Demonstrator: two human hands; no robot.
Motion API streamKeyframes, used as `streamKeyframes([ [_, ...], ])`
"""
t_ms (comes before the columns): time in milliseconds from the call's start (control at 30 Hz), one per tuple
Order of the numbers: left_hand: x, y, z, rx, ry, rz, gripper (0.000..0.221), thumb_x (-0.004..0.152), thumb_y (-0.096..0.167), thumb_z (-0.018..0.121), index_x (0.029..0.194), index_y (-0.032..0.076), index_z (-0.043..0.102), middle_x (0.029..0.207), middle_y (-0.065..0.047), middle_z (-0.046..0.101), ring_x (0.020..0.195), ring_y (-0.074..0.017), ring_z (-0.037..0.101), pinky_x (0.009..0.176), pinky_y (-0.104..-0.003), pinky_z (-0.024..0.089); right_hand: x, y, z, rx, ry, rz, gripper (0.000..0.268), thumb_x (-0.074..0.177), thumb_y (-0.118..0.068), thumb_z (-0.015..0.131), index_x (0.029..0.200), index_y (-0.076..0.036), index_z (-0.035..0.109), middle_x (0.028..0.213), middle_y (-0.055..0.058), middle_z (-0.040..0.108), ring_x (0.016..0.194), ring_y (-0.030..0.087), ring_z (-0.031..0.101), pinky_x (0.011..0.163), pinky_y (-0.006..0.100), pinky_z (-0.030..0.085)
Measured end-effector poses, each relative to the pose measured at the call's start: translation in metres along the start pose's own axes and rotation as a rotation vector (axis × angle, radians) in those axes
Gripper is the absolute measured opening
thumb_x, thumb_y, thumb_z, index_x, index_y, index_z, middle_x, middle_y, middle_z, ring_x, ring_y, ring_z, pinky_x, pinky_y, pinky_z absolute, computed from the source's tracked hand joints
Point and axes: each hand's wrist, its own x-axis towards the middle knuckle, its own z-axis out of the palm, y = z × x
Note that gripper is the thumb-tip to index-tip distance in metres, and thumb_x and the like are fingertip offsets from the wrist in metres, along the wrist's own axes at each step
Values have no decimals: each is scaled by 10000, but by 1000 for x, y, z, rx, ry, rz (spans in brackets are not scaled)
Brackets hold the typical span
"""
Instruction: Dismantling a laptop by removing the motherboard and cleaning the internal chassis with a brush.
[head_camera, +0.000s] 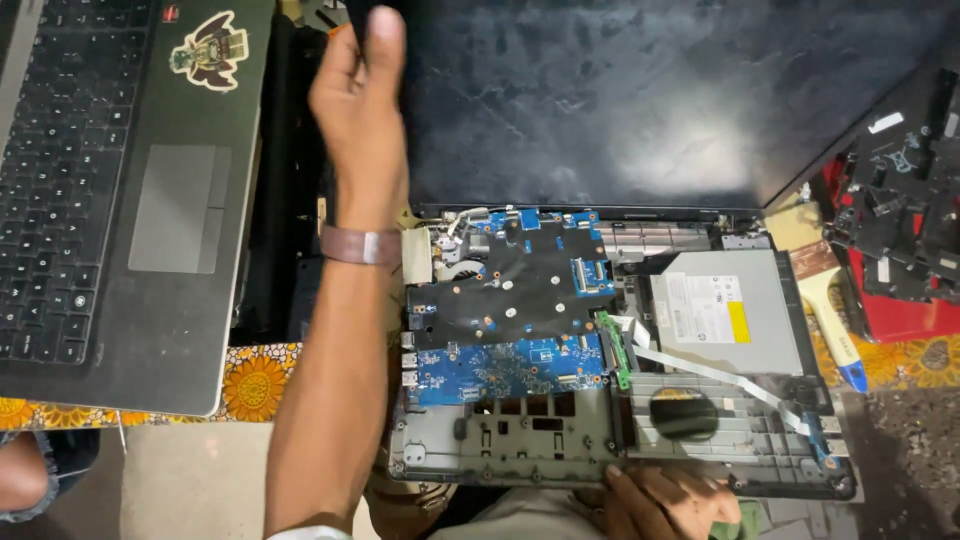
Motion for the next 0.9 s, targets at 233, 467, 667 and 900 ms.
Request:
streamKeyframes([
  [233,-5,18,5,25,106,92,379,1009,370,587,759,204,356,777,94,248,750,-51,231,678,-268,223,33,-13,19,149,247,48,119,835,-105,679,784,-181,756,772,-33,671,675,116,560,889,326,260],
  [467,-2,15,4,34,142,104,374,1006,366,593,761,194,369,783,89,251,754,-58,243,684,-268,240,48,2,10,184,112,32,95,839,-86,745,822,-179,744,803,-48,690,706,109,565,852,343,245],
  [667,-6,24,0,-27,124,122,354,995,381,610,778,189,408,781,101,262,756,-46,239,683,-259,228,34,21,10,263,-127,68,118,875,-191,771,992,-198,772,1015,-30,699,970,206,578,942,392,304],
  [900,-12,7,-20,-64,-40,86,161,1053,270,637,1100,136,561,1050,49,516,1019,-56,479,950,-249,426,46,15,-8,264,-305,163,207,866,-163,766,1066,-219,765,1064,-74,678,970,212,537,892,410,291],
])
